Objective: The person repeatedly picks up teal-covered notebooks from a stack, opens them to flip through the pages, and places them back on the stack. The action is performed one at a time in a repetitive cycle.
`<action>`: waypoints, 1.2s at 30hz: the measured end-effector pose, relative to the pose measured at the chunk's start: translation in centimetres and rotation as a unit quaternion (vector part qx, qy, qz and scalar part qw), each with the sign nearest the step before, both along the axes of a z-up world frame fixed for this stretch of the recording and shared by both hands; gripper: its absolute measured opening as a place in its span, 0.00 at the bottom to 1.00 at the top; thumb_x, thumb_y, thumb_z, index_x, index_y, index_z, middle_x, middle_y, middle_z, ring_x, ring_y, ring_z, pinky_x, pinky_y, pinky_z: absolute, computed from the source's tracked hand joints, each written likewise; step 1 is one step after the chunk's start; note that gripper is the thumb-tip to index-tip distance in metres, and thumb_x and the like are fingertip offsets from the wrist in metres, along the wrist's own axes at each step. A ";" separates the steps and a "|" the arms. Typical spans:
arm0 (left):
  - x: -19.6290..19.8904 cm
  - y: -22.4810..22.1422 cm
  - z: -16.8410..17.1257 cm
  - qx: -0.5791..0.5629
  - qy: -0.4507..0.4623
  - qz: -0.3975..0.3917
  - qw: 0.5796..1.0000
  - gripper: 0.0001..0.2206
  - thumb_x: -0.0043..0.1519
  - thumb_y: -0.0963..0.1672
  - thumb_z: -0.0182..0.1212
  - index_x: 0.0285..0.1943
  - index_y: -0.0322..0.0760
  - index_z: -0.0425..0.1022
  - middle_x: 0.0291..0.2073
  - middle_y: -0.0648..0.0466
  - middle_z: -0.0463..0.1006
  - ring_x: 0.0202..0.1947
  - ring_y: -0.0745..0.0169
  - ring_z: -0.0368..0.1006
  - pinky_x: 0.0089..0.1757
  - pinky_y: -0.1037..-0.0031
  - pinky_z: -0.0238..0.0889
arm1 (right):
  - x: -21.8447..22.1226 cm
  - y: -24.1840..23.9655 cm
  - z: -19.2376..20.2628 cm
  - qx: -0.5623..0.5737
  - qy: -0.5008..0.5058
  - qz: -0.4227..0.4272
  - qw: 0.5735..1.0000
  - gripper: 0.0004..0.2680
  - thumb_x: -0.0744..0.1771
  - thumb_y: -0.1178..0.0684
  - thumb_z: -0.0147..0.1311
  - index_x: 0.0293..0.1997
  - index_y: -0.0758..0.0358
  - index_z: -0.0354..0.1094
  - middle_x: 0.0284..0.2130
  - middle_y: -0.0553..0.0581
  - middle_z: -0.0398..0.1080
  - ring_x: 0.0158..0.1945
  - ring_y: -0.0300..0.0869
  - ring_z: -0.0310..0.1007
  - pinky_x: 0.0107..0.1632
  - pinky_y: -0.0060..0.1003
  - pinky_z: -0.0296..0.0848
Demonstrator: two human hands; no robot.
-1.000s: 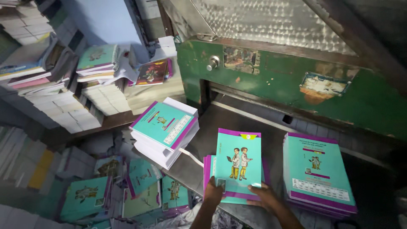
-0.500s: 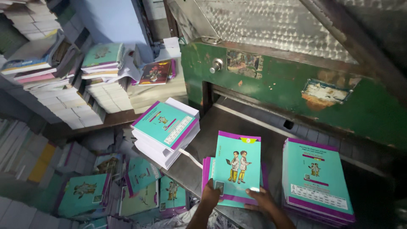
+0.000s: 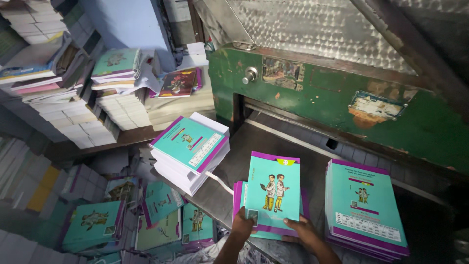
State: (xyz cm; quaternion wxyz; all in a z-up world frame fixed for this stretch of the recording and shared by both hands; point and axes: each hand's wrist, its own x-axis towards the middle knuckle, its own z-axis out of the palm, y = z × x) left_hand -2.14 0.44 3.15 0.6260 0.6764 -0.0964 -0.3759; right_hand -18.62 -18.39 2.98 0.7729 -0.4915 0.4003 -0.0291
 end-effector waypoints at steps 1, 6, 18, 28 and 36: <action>-0.1 0.1 0.0 -0.003 0.006 0.001 1.000 0.20 0.57 0.34 0.52 0.58 0.38 0.71 0.41 0.50 0.80 0.37 0.59 0.80 0.32 0.70 0.79 | -0.1 0.0 0.1 -0.001 0.001 0.002 1.000 0.20 0.63 0.50 0.63 0.62 0.58 0.66 0.52 0.60 0.75 0.53 0.52 0.77 0.49 0.53 0.82; 0.1 0.2 -0.5 -0.012 0.011 0.000 1.000 0.18 0.58 0.34 0.53 0.56 0.39 0.74 0.39 0.51 0.79 0.36 0.61 0.79 0.33 0.70 0.78 | 0.0 -0.1 0.1 -0.002 0.003 0.002 1.000 0.21 0.63 0.50 0.63 0.62 0.61 0.66 0.52 0.60 0.76 0.53 0.51 0.77 0.49 0.52 0.83; 0.1 1.9 2.5 -0.264 -0.026 -0.030 0.964 0.14 0.62 0.37 0.58 0.58 0.34 0.76 0.40 0.53 0.80 0.40 0.65 0.74 0.41 0.72 0.70 | -0.2 -1.0 -1.7 -0.093 -0.035 -0.037 0.994 0.20 0.63 0.50 0.64 0.59 0.66 0.68 0.50 0.63 0.76 0.48 0.47 0.78 0.37 0.44 0.83; 2.7 0.3 16.5 -0.243 -0.076 0.077 0.964 0.08 0.64 0.41 0.62 0.50 0.35 0.76 0.40 0.55 0.81 0.41 0.67 0.73 0.45 0.73 0.68 | 1.0 -1.6 -2.6 -0.233 -0.144 -0.019 0.961 0.14 0.64 0.51 0.67 0.49 0.71 0.79 0.37 0.61 0.79 0.37 0.43 0.71 0.40 0.38 0.74; 0.5 1.9 18.2 -0.276 -0.086 0.048 0.956 0.07 0.63 0.39 0.61 0.48 0.35 0.78 0.40 0.57 0.81 0.42 0.68 0.73 0.47 0.74 0.67 | 0.9 -2.5 0.6 -0.347 -0.050 -0.011 0.936 0.14 0.61 0.51 0.68 0.47 0.67 0.79 0.37 0.57 0.82 0.41 0.40 0.78 0.48 0.37 0.76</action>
